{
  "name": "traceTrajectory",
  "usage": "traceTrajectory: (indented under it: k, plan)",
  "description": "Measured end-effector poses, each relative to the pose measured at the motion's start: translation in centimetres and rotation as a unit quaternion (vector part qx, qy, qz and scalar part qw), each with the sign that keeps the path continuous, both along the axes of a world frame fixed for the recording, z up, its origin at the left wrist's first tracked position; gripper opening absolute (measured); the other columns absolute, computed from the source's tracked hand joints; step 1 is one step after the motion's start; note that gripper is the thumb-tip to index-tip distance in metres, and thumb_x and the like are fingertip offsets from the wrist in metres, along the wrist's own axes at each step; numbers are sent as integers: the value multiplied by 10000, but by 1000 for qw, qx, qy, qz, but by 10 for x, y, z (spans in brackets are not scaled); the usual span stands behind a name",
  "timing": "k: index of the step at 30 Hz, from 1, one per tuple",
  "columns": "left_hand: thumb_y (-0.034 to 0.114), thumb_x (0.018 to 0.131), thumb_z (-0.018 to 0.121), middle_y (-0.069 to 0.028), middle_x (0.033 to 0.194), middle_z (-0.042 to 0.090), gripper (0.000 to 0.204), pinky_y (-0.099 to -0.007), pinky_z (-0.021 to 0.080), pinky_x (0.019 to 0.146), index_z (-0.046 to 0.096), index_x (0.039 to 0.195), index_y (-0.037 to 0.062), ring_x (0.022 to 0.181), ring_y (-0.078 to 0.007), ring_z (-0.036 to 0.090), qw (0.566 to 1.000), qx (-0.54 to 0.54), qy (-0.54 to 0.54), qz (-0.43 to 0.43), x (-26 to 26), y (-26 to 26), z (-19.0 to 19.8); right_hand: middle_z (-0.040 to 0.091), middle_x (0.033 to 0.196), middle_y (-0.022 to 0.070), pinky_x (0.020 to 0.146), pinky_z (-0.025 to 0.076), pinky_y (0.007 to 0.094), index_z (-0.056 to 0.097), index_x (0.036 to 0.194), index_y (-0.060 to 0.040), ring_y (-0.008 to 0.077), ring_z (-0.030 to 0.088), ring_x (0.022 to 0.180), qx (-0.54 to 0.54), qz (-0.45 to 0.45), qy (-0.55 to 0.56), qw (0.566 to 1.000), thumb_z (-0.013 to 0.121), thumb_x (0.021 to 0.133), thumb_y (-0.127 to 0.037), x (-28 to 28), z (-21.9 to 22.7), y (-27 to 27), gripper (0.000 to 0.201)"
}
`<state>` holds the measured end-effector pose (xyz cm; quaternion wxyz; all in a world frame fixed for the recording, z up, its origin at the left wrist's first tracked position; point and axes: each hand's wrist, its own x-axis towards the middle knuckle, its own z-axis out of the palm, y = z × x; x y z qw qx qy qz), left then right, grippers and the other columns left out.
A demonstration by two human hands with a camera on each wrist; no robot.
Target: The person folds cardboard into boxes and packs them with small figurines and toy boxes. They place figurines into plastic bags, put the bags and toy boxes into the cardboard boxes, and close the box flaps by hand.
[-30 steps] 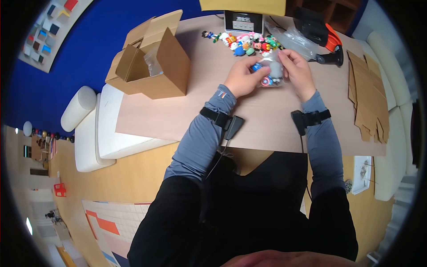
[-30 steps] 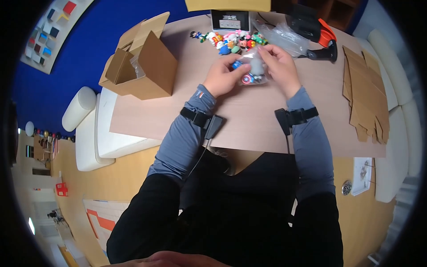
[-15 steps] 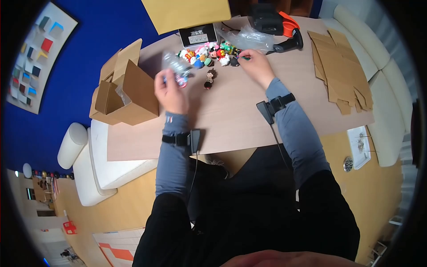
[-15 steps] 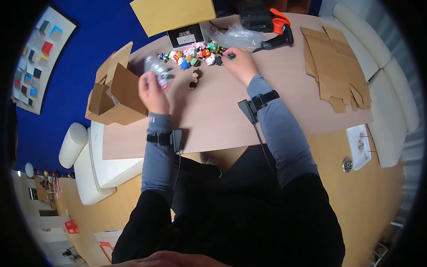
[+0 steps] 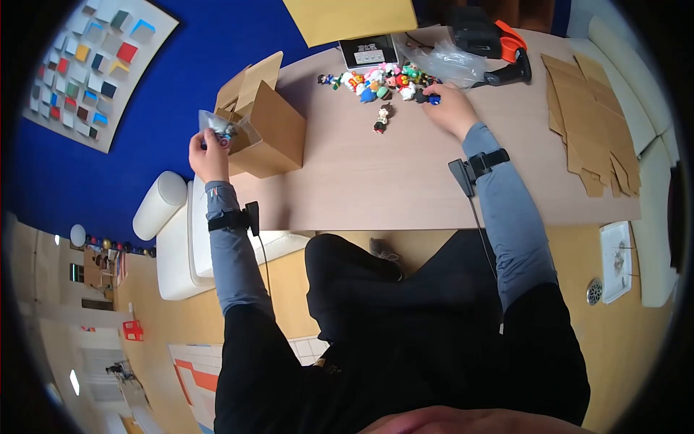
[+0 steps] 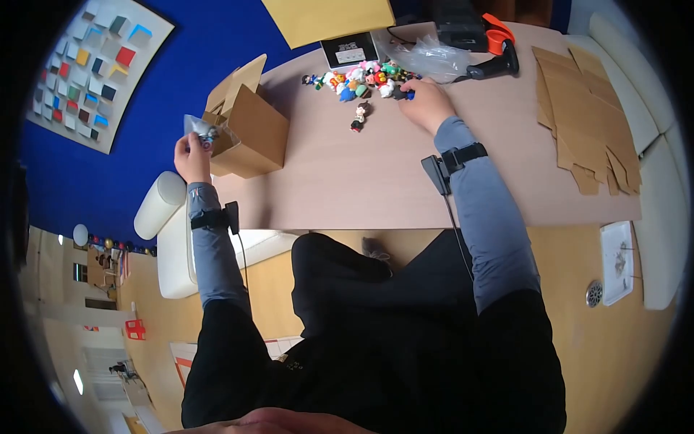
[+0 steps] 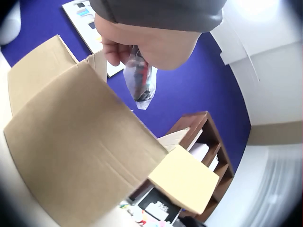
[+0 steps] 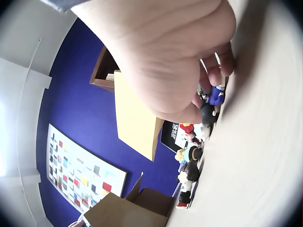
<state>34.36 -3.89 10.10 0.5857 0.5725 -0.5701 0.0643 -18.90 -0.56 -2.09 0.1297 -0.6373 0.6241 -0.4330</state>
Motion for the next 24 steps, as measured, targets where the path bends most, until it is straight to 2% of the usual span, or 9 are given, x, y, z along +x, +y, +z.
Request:
traceTrajectory:
  k: [4, 5, 7, 9, 10, 14, 17, 19, 24]
  plan:
    - [234, 945, 714, -58, 745, 671, 288, -300, 525, 587, 702, 937, -54, 664, -119, 635, 991, 128, -41, -28, -33, 3, 4, 665, 1159, 191, 965, 522, 422, 764, 1019, -105, 375, 647, 1083, -8, 5, 9, 1000, 729, 801, -249, -3, 1, 4, 264]
    - [238, 945, 715, -61, 767, 683, 285, -292, 527, 588, 711, 990, -43, 665, -115, 636, 986, 147, -40, -61, -3, -26, -18, 675, 1147, 182, 958, 527, 416, 773, 981, -114, 373, 653, 1072, -18, 6, 14, 1000, 724, 805, -253, -4, -2, 2, 230]
    - [241, 938, 719, -87, 799, 708, 299, -301, 543, 631, 711, 1059, -32, 677, -139, 653, 971, 184, -153, -33, -12, -21, -13, 678, 1140, 174, 951, 531, 416, 773, 968, -113, 365, 655, 1069, -6, -5, 13, 1000, 720, 808, -251, -4, 1, 3, 217]
    - [245, 918, 732, -106, 830, 728, 320, -324, 556, 695, 709, 1103, -15, 725, -184, 680, 973, 203, -98, -57, -35, -6, -5, 673, 1129, 159, 946, 530, 416, 769, 976, -119, 354, 656, 1061, 27, 6, -49, 998, 715, 816, -243, -3, 5, 3, 210]
    - [247, 909, 738, -140, 943, 742, 352, -329, 554, 735, 698, 1139, -16, 800, -205, 699, 971, 210, -87, -74, -6, -29, -20, 673, 1129, 159, 946, 530, 416, 769, 976, -119, 354, 656, 1061, 29, -4, -46, 998, 715, 816, -243, -3, 7, 4, 210]
    - [244, 920, 740, -121, 997, 696, 334, -306, 536, 756, 686, 1139, -3, 840, -188, 669, 970, 39, -230, 66, -64, 16, 7, 610, 1210, 159, 955, 518, 410, 743, 1051, -106, 345, 642, 1071, -2, -83, -64, 994, 715, 829, -229, -3, 14, 6, 255]
    - [165, 938, 728, -71, 938, 673, 233, -269, 519, 745, 680, 1110, 14, 796, -138, 631, 993, -22, -116, -4, -103, 38, 12, 571, 1304, 150, 981, 509, 417, 728, 1118, -125, 342, 636, 1112, -22, -123, -81, 989, 711, 824, -243, -8, 19, 9, 318]
    - [81, 957, 702, -32, 938, 663, 129, -231, 493, 730, 677, 1068, 21, 790, -87, 603, 964, -59, -33, -257, -130, 44, 7, 547, 1356, 162, 1008, 499, 413, 720, 1160, -125, 342, 622, 1158, -22, -126, -100, 987, 716, 819, -248, -8, 16, 7, 363]
    - [78, 951, 718, 11, 926, 668, 134, -217, 469, 686, 697, 1062, 6, 789, -60, 587, 941, 34, -6, -336, -206, 41, -19, 435, 1529, 231, 1156, 389, 376, 681, 1305, -112, 356, 470, 1390, 38, -126, -22, 991, 711, 800, -238, -14, 3, 0, 522]
